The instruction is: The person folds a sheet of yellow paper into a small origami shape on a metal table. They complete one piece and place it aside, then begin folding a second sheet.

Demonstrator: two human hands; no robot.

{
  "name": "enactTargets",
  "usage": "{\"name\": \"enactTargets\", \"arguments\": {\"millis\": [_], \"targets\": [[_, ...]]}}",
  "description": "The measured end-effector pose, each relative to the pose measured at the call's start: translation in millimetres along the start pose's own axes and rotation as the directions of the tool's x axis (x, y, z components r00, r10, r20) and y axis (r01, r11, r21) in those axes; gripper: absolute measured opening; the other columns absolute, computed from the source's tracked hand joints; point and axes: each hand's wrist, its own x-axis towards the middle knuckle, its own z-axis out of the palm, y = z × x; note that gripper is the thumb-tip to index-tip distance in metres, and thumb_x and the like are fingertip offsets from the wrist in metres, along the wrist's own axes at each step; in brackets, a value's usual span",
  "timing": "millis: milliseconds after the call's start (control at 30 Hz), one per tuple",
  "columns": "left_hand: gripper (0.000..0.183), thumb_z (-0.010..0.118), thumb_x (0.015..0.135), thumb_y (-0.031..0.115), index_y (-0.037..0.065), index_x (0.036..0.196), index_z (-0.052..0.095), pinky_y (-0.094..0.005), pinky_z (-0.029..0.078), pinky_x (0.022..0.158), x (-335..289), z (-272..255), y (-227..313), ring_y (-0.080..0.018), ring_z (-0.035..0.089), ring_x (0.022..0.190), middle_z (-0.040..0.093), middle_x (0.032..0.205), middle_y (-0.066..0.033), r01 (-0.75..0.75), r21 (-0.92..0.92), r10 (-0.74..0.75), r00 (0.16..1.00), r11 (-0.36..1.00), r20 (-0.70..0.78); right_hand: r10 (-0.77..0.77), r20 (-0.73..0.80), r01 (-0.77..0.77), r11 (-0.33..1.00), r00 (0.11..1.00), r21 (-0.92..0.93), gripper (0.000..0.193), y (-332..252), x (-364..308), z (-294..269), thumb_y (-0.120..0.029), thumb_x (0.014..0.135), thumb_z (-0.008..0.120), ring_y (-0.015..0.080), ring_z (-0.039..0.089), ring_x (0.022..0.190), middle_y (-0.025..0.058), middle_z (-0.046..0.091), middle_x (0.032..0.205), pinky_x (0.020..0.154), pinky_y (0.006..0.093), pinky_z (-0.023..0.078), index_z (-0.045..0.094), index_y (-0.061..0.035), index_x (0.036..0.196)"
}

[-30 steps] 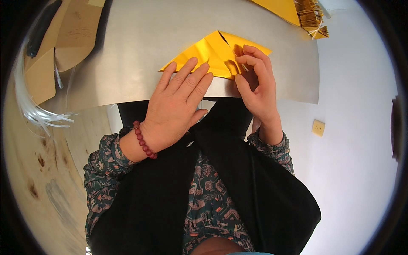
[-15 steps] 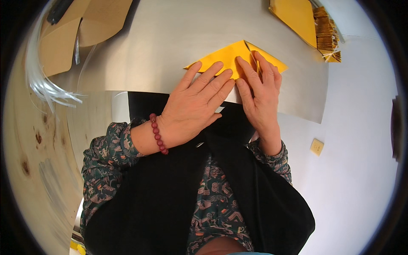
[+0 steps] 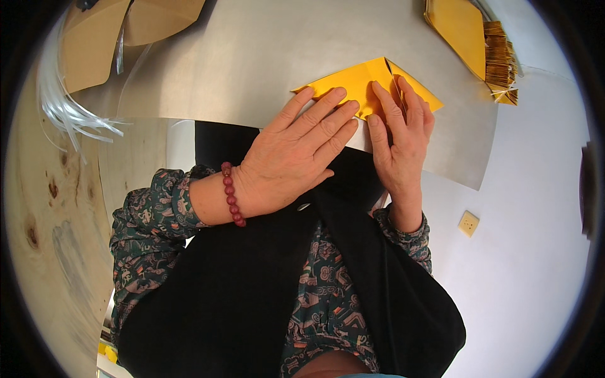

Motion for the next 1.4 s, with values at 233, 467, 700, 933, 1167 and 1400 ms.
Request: {"name": "enactTargets", "arguments": {"millis": [233,467,700,933,1167,1400], "targets": [[0.081,0.084,0.078,0.021,0.004,0.149,0.051,-0.0541,0.026,0.126,1,1,1,-0.0335,0.035,0.153,0.044,0.161,-0.0141,-0.008,-0.02,0.008,1.0,1.0,-0.019,0.012,0.005,-0.012,1.0,1.0,-0.002,0.037,2,0,-2,-0.024,0.095,0.07,0.0347,0.05,0.129,0.0162,0.058,0.144,0.112,0.0438,0.039,0.073,-0.0141,0.13],[0.082,0.085,0.076,0.018,0.005,0.15,0.051,-0.0553,0.026,0.126,3,0,0,-0.0339,0.035,0.153,0.044,0.161,-0.0134,-0.004,-0.036,0.004,1.0,0.999,-0.007,0.017,0.005,-0.017,1.0,1.0,0.007,0.037,2,1,-4,-0.023,0.094,0.071,0.0337,0.05,0.129,0.0154,0.058,0.143,0.112,0.043,0.04,0.073,-0.0141,0.13],[0.083,0.085,0.076,0.017,0.005,0.151,0.05,-0.0553,0.026,0.126,8,-1,1,-0.0345,0.035,0.152,0.044,0.16,-0.0123,0.003,-0.016,-0.003,0.999,1.0,0.04,0.011,-0.018,-0.01,0.999,1.0,0.042,0.037,8,1,-3,-0.023,0.094,0.071,0.0339,0.05,0.129,0.0152,0.059,0.141,0.113,0.0434,0.039,0.073,-0.0146,0.129],[0.084,0.086,0.077,0.016,0.005,0.152,0.049,-0.0544,0.025,0.126,15,-2,3,-0.0339,0.035,0.152,0.042,0.162,-0.0121,0.002,0.034,-0.004,0.997,0.999,0.075,0.035,-0.025,-0.034,0.999,0.999,0.037,0.042,15,-5,1,-0.025,0.094,0.071,0.036,0.048,0.13,0.0147,0.055,0.145,0.115,0.0515,0.034,0.07,-0.0166,0.135],[0.085,0.086,0.077,0.016,0.006,0.153,0.049,-0.0532,0.024,0.127,12,-2,0,-0.0325,0.034,0.154,0.041,0.163,-0.0116,-0.001,0.042,-0.003,0.996,0.999,0.088,0.018,-0.073,-0.014,0.998,0.997,0.056,0.04,15,-5,7,-0.027,0.094,0.071,0.0365,0.048,0.131,0.014,0.055,0.146,0.115,0.057,0.033,0.071,-0.0221,0.133],[0.08,0.086,0.077,0.017,0.008,0.15,0.053,-0.0533,0.024,0.126,8,0,-2,-0.0306,0.036,0.154,0.046,0.16,-0.0105,-0.001,0.094,-0.005,0.998,0.996,0.066,-0.002,-0.082,0.005,0.999,0.997,0.031,0.038,30,-7,11,-0.027,0.095,0.07,0.0369,0.048,0.132,0.0134,0.055,0.146,0.115,0.057,0.032,0.072,-0.0233,0.132]]}}
